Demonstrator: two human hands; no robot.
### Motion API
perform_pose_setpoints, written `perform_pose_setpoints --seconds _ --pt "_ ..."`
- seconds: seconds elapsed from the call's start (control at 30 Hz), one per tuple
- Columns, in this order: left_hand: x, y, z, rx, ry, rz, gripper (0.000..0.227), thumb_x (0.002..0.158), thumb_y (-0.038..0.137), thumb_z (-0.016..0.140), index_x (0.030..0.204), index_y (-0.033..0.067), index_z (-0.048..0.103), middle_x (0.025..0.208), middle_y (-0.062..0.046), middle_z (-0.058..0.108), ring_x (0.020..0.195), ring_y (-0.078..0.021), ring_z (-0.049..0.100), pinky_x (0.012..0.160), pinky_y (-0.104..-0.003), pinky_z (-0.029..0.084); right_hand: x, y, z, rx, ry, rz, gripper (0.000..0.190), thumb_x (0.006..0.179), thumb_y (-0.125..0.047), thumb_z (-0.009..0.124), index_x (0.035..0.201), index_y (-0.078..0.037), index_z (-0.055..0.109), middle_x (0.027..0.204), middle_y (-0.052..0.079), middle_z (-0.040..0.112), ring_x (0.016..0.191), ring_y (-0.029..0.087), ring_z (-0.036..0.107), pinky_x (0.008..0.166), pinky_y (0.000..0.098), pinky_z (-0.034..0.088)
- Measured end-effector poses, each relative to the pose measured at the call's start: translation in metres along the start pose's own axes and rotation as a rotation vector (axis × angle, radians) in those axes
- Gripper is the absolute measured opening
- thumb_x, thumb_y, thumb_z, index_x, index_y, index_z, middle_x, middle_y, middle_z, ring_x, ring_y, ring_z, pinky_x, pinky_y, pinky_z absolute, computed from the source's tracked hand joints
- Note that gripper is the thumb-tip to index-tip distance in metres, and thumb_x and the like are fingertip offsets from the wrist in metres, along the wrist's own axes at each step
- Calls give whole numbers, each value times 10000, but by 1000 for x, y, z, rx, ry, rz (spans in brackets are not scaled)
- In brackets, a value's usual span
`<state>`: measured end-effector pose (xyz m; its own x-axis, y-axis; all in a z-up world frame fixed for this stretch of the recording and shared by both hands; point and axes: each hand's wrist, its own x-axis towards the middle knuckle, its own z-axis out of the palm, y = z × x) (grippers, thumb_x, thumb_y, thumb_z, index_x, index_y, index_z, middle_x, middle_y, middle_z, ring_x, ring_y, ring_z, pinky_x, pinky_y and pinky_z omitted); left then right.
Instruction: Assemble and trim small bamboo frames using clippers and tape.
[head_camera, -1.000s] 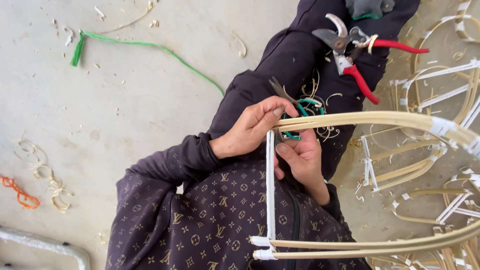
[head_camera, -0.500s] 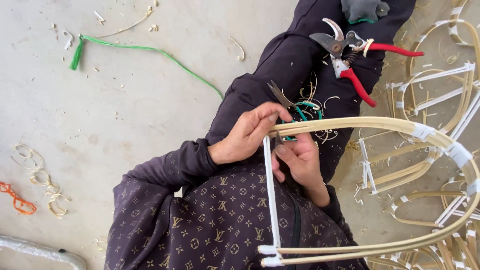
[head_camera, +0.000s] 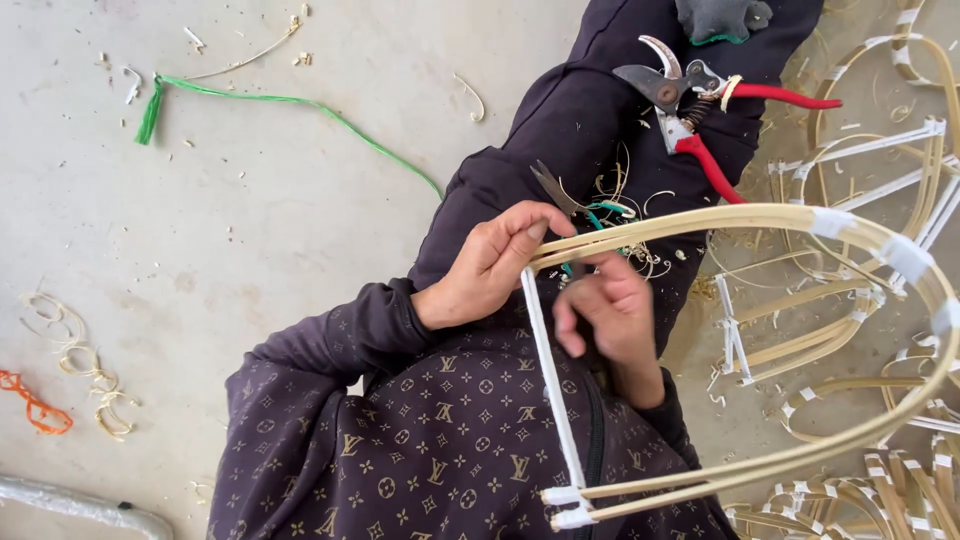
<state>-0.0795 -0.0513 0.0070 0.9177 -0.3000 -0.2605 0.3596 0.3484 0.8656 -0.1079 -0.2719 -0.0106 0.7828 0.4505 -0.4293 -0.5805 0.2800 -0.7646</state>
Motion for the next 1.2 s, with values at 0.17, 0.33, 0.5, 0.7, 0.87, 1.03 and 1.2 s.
perform_pose_setpoints --seconds 0.17,0.33,0.5,0.7,0.87,1.03,1.2 --pt "3 -3 -2 66 19 58 270 1182 202 409 1274 34 600 898 72 550 784 -2 446 721 -177 418 13 -17 24 -13 -49 -41 576 1048 -40 532 1566 -64 281 689 109 623 460 135 539 441 243 444" --pt "5 -3 -1 48 8 109 266 1183 201 413 1272 23 589 946 64 540 829 -13 445 748 -182 406 7 -1 -2 47 -106 20 442 1096 -77 528 1495 73 409 721 131 636 445 151 530 440 257 444" --pt "7 0 5 36 18 69 284 1178 215 394 1272 34 592 922 60 602 811 7 490 753 -174 451 11 -17 23 78 -203 -27 640 1062 -88 560 1617 -110 242 700 103 623 469 147 545 446 240 448" --pt "6 0 0 29 -26 159 280 1208 226 396 1316 36 573 1100 46 648 1022 -22 575 911 -205 498 3 0 -18 265 -7 3 564 1096 -76 539 1603 30 314 708 148 626 445 155 520 416 262 440" --pt "3 -4 3 59 -1 62 293 1182 226 416 1292 34 607 834 99 462 751 3 387 703 -174 375 5 -20 19 38 -134 13 614 1056 -84 567 1588 -71 262 701 129 621 445 155 535 433 263 457" --pt "3 -6 1 -41 -17 69 292 1186 228 407 1295 24 584 1029 72 599 883 -6 482 783 -186 424 4 -8 -5 149 30 -33 548 1104 -114 577 1588 9 352 714 139 609 448 145 505 421 248 421" --pt "2 -3 2 26 14 17 305 1183 234 414 1290 34 619 801 93 479 718 11 398 660 -169 366 11 -29 23 103 -201 55 609 1061 -138 566 1574 -125 238 703 133 627 445 159 546 445 264 466"
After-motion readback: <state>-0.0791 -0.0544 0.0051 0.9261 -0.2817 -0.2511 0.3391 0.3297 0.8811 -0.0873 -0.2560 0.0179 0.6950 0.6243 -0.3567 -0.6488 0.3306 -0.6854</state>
